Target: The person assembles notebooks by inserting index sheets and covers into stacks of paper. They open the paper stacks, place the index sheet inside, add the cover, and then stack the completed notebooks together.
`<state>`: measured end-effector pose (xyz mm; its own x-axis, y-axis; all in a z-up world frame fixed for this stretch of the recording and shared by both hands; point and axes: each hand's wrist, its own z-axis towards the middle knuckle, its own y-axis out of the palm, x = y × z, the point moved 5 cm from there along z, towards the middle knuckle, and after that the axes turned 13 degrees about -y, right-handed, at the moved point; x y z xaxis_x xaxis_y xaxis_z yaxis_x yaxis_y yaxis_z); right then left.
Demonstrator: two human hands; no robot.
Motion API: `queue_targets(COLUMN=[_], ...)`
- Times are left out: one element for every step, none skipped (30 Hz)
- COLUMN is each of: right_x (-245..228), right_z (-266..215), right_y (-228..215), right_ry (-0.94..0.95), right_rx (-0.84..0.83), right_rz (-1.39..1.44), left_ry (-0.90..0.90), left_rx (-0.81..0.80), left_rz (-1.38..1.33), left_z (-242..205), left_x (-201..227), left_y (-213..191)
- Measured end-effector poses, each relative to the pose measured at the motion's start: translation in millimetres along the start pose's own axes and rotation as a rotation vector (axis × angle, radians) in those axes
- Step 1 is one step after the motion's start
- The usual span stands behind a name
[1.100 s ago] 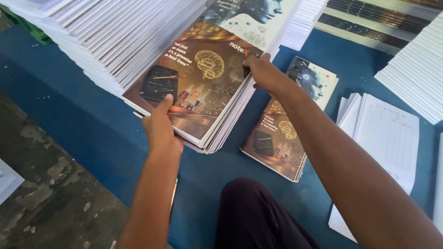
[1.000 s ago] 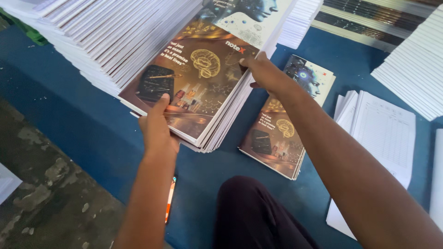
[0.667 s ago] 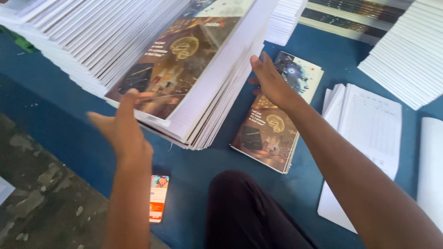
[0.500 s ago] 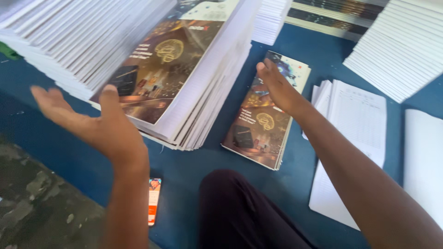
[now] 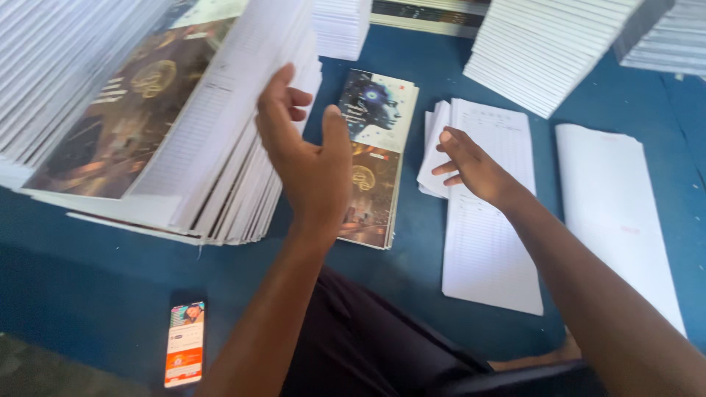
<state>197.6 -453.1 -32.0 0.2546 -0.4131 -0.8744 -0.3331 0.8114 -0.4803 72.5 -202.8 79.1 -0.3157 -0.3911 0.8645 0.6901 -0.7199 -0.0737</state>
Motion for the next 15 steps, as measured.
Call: queue_targets(right_x=[6,12,19,26,33,42,51,62,74,86,99,111,125,138,152], right_z=[-9,-17,-26,-34,-44,-53,-60,-68,-77,-88,-101,-111,-120,-129,-137], right_y=[-7,-13,-20,-26,-33,-39,-45,-50,-56,-61,-66,-72,-77,-82,-85], right_ry=[0.013,0.027,0.041,0.069,0.097,0.125,0.151,0.18,0.21,0.247,0.285,0.322,0.377,0.433,0.49], right_rx=[0.008,0.015,0.022,0.033,0.045,0.057,0.054,0.047,0.04,0.032,0.023,0.014,0.001,-0.013,-0.028], right_rz=[-0.035,-0.069,-0.103,-0.101,-0.099,-0.096,-0.138,-0.18,-0.223,-0.241,-0.26,-0.278,-0.298,-0.318,-0.336], left_ry=[0.008,0.015,0.023,0.034,0.045,0.02,-0.004,-0.032,-0.003,0.027,0.058,-0.019,-0.096,-0.175,-0.225], left_rx=[-0.036,-0.071,-0.105,-0.136,-0.168,-0.205,-0.242,-0.28,-0.3,-0.32,-0.339,-0.392,-0.444,-0.498,-0.544], left_rz=[0.004,0.009,0.01,0.012,0.014,-0.005,-0.023,-0.041,-0.024,-0.005,0.014,0.019,0.025,0.033,0.064], left_z=[-5,-10,-14,-17,-21,-25,-29,-36,-44,-52,-60,-68,-78,-89,-100], left_x=[-2,-6,-10,-13,-17,-23,-30,-38,-45,-52,-59,-72,-85,-99,-112], left_y=[10,20,31,42,53,64,75,86,96,105,115,127,139,149,159])
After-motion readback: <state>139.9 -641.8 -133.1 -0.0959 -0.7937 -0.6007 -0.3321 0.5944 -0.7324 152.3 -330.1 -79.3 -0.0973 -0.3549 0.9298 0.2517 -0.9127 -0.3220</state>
